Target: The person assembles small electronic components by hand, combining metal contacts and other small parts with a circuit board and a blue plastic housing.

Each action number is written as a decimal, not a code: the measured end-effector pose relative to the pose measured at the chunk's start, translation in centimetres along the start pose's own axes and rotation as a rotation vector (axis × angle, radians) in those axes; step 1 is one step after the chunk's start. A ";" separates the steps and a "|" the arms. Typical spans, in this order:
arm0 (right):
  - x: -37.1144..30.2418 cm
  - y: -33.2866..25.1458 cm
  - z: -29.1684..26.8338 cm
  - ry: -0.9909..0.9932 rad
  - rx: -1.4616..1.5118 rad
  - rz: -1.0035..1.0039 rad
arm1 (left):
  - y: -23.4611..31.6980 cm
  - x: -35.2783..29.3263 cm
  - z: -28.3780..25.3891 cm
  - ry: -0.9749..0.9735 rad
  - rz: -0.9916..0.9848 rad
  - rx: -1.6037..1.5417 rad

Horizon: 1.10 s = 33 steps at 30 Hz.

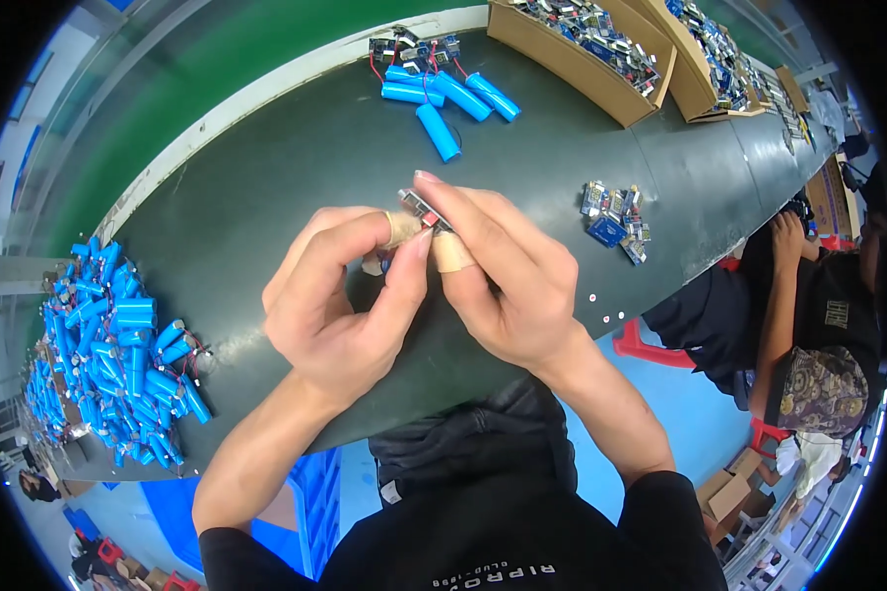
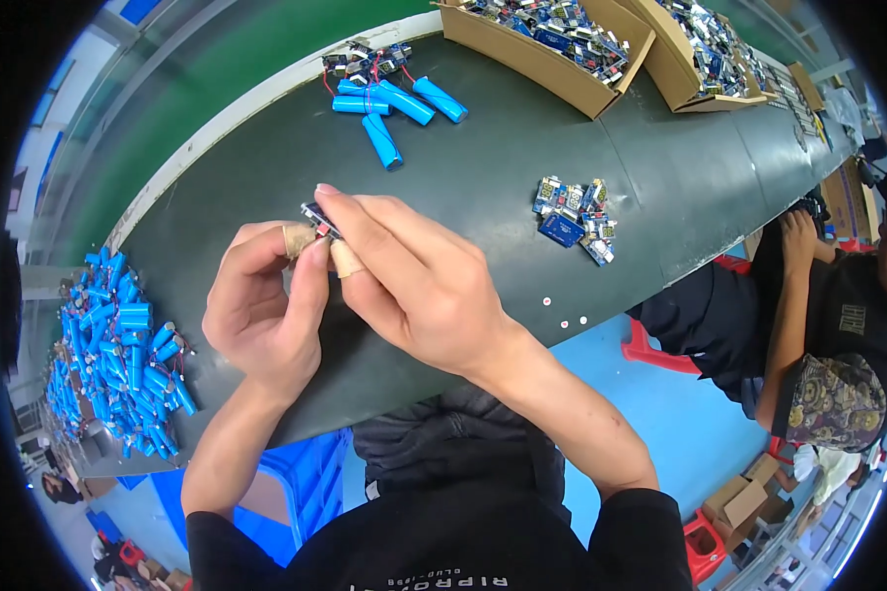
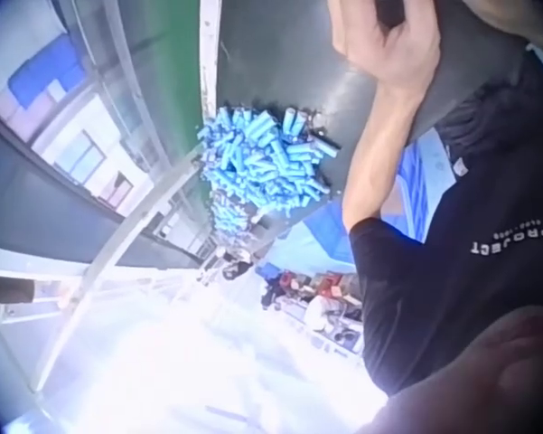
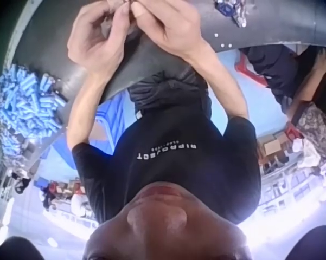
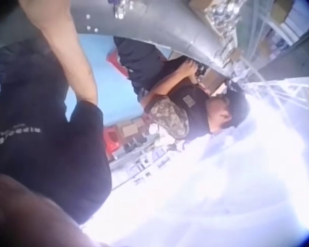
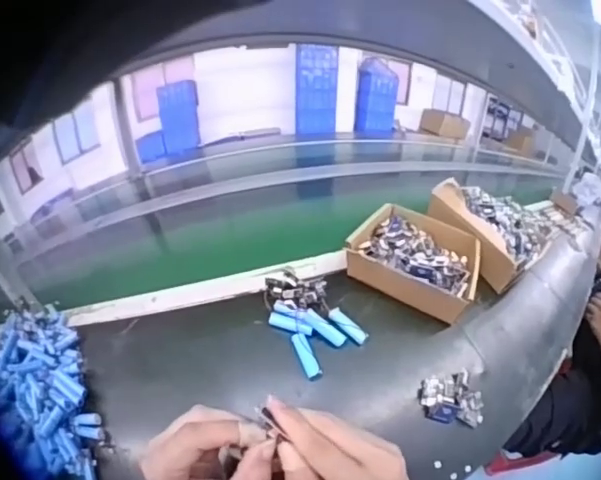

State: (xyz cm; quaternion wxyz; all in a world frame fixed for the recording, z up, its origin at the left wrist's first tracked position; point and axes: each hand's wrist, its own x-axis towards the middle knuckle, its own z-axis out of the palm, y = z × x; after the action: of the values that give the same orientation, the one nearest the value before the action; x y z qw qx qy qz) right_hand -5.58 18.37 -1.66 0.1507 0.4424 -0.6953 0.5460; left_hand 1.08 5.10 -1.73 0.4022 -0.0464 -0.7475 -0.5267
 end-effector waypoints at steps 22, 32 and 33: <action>0.1 -0.1 0.0 -0.074 -0.071 -0.027 | 0.0 0.1 0.0 0.021 0.035 0.043; 0.3 0.0 0.1 -0.047 -0.069 -0.021 | -0.1 0.6 0.3 0.020 0.062 0.036; 0.3 0.0 0.2 -0.024 -0.040 -0.022 | -0.1 0.6 0.3 0.022 0.071 0.035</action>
State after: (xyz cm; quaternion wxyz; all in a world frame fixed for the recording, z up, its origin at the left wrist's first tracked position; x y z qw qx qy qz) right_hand -5.67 18.00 -1.50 0.1571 0.4536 -0.7028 0.5249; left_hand 0.47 5.03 -1.44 0.4294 -0.0600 -0.7500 -0.4995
